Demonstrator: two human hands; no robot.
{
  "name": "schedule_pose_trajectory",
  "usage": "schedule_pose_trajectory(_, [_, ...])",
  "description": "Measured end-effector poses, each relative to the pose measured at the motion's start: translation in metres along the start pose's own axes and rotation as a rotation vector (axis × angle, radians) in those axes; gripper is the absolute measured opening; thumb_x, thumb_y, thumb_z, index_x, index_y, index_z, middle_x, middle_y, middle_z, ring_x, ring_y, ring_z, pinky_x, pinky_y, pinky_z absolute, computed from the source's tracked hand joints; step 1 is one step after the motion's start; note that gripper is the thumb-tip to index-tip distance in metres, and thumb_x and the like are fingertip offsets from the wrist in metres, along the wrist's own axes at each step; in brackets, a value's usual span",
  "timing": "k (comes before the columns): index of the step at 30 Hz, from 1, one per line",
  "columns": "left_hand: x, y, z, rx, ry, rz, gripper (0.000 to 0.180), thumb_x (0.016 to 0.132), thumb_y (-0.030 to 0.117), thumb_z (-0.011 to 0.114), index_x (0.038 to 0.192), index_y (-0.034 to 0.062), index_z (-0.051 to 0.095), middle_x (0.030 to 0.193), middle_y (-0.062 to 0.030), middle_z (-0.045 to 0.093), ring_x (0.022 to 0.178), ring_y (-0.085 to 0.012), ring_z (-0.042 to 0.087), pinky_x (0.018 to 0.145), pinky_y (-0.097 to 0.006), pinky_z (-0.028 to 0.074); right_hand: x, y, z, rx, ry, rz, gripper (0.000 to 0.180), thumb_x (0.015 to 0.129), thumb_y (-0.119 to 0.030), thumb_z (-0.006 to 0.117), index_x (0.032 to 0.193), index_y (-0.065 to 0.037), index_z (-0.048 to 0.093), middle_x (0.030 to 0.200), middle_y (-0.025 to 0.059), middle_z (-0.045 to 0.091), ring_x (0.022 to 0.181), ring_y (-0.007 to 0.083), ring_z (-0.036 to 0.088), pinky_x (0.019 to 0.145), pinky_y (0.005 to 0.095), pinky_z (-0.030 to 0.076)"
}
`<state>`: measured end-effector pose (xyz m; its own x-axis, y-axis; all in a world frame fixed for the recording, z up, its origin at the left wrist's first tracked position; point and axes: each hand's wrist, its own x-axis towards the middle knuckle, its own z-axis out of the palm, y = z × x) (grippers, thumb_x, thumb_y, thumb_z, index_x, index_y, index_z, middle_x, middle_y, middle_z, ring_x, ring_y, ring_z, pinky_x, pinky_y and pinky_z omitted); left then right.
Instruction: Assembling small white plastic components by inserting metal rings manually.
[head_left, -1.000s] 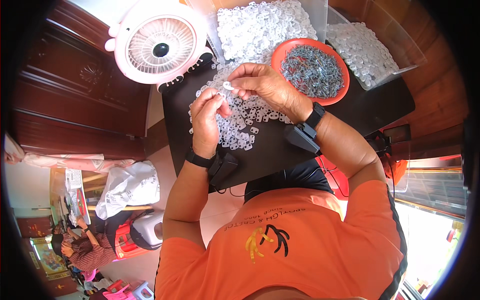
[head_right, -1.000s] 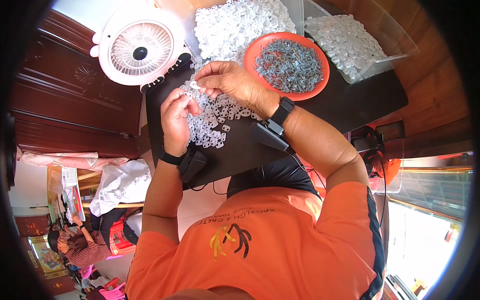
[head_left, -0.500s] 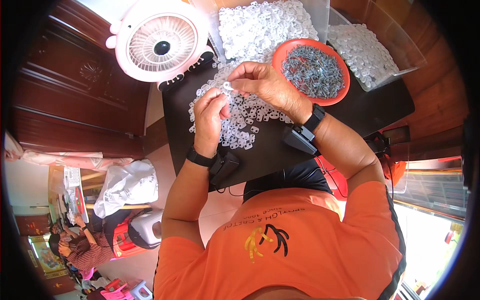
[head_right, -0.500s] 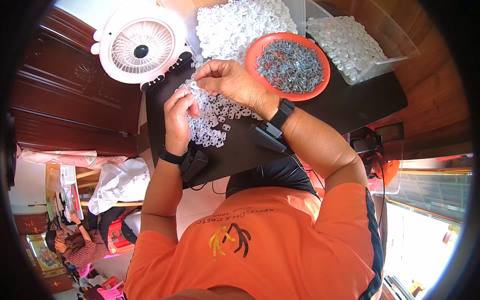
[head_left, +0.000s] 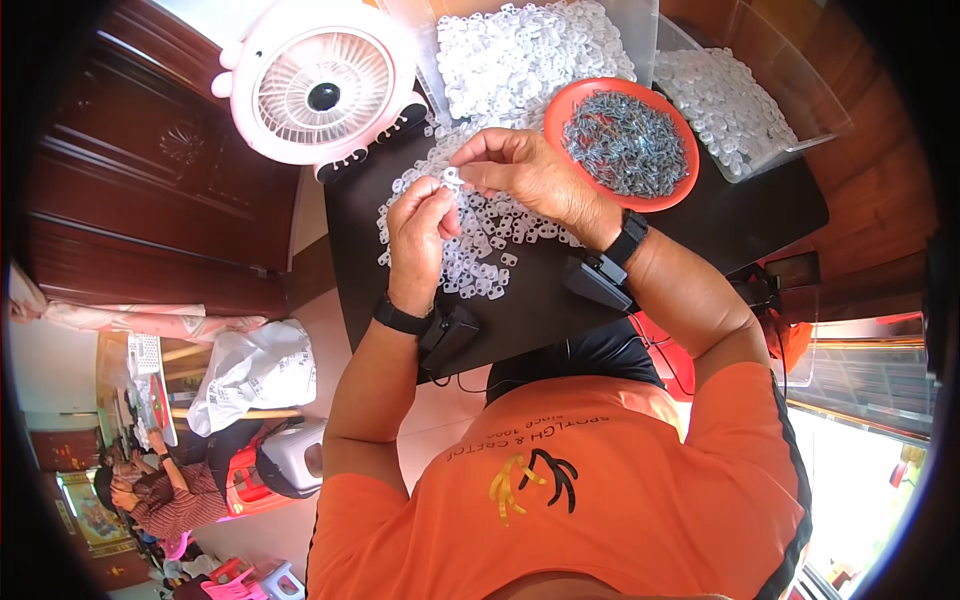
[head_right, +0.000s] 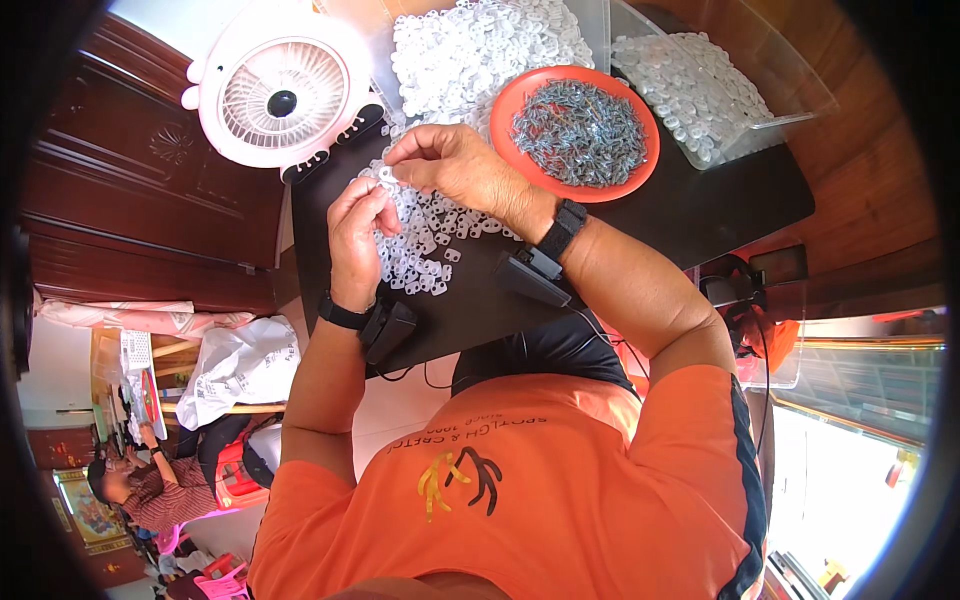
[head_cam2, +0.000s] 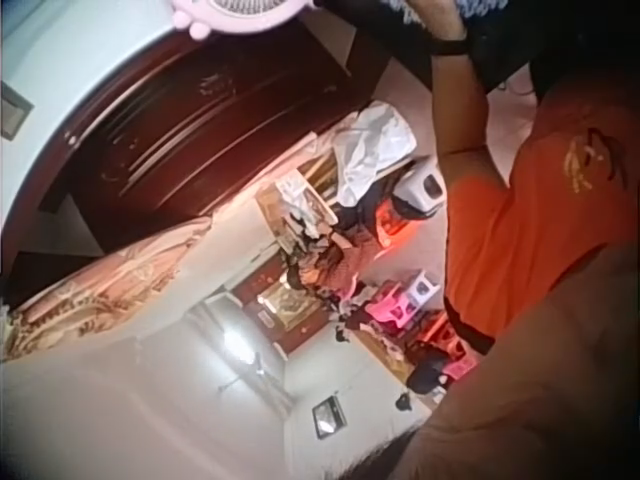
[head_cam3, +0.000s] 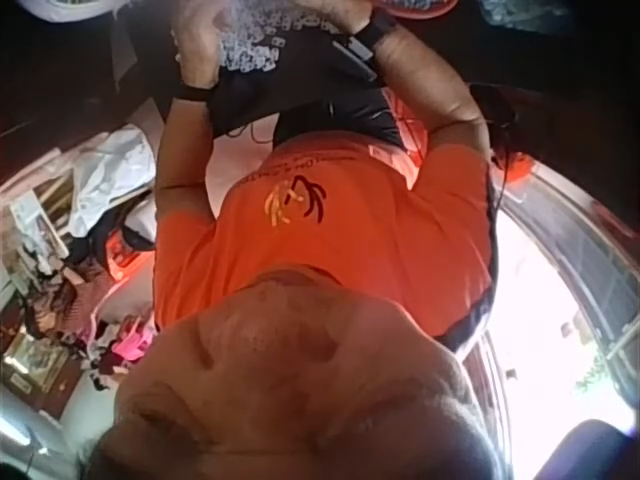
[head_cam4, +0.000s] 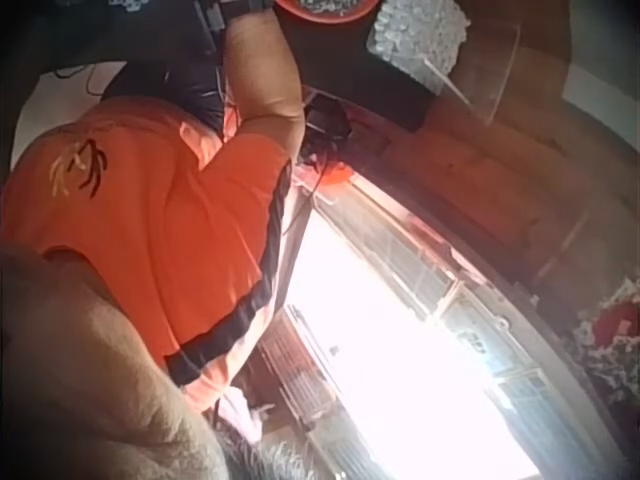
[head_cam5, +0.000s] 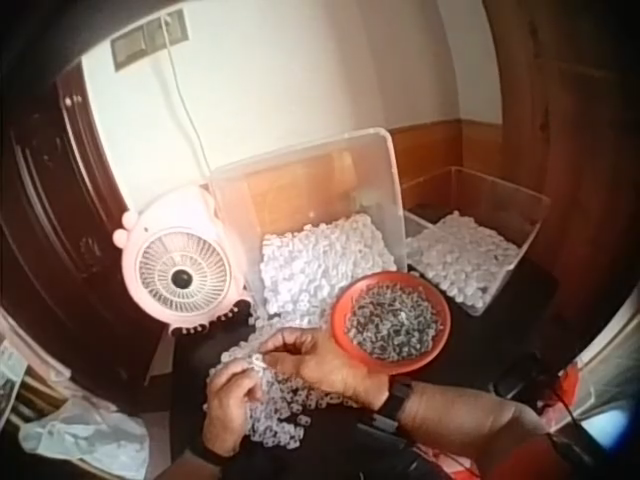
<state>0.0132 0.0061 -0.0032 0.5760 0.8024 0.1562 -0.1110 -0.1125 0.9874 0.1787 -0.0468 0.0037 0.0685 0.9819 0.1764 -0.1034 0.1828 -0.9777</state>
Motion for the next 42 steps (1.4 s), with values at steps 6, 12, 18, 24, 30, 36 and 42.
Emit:
schedule_pose_trajectory(6, [0.001,-0.003,-0.003,-0.003,-0.006,0.006,0.019,0.088,0.017,0.051,0.073,0.0045,0.054,0.059,0.0007,0.050,0.052,-0.0069,0.045,0.050,-0.020,0.033,0.000,-0.001,-0.003,-0.027,0.028,0.017,0.016,0.085,-0.010,0.061,0.099,-0.002,0.064,0.078,-0.0020,0.061,0.071,0.0045,0.053,0.065,0.0191,0.044])
schedule_pose_trajectory(12, [0.005,-0.002,-0.004,-0.015,0.035,0.011,0.017,0.086,0.016,0.053,0.076,0.0030,0.057,0.065,-0.0012,0.055,0.059,-0.0080,0.050,0.054,-0.021,0.037,0.003,0.001,-0.009,-0.142,0.067,0.023,0.016,0.085,-0.009,0.062,0.099,-0.002,0.064,0.082,-0.0013,0.062,0.074,0.0040,0.054,0.068,0.0195,0.044])
schedule_pose_trajectory(18, [0.007,-0.007,-0.005,-0.050,-0.032,-0.002,0.017,0.086,0.015,0.053,0.084,0.0002,0.060,0.076,-0.0042,0.058,0.071,-0.0107,0.057,0.060,-0.024,0.043,0.005,0.009,-0.005,-0.288,-0.049,-0.084,0.013,0.085,-0.006,0.061,0.096,0.000,0.065,0.085,0.0010,0.064,0.080,0.0057,0.055,0.074,0.0217,0.045])
schedule_pose_trajectory(24, [0.006,-0.007,-0.002,-0.187,-0.063,-0.052,0.017,0.086,0.015,0.054,0.085,-0.0007,0.059,0.076,-0.0047,0.057,0.071,-0.0149,0.058,0.062,-0.026,0.045,0.000,0.008,0.002,-0.455,-0.023,-0.079,0.013,0.083,-0.011,0.064,0.093,-0.001,0.064,0.082,0.0036,0.065,0.076,0.0062,0.058,0.068,0.0238,0.047])
schedule_pose_trajectory(30, [0.013,-0.013,-0.014,-0.469,0.027,-0.261,0.013,0.086,0.015,0.051,0.080,0.0044,0.055,0.079,-0.0080,0.059,0.071,-0.0207,0.059,0.065,-0.031,0.045,-0.005,0.002,0.002,-0.752,-0.050,-0.106,0.012,0.078,-0.014,0.067,0.085,-0.005,0.066,0.082,0.0075,0.065,0.073,0.0149,0.062,0.066,0.0284,0.048])
schedule_pose_trajectory(36, [0.016,-0.013,-0.024,-0.503,0.009,-0.304,0.017,0.085,0.019,0.051,0.073,0.0071,0.050,0.078,-0.0083,0.058,0.068,-0.0202,0.057,0.064,-0.029,0.042,-0.006,0.008,-0.008,-1.125,-0.277,-0.181,0.009,0.071,-0.013,0.065,0.078,-0.007,0.066,0.076,0.0093,0.060,0.078,0.0285,0.060,0.069,0.0376,0.048])
schedule_pose_trajectory(42, [0.015,-0.011,-0.024,-0.461,0.018,-0.306,0.017,0.084,0.020,0.051,0.072,0.0081,0.049,0.076,-0.0068,0.058,0.066,-0.0193,0.056,0.060,-0.028,0.041,-0.008,0.004,-0.013,-1.165,-0.131,-0.289,0.007,0.071,-0.011,0.064,0.076,-0.008,0.065,0.078,0.0090,0.060,0.080,0.0302,0.059,0.071,0.0394,0.048])
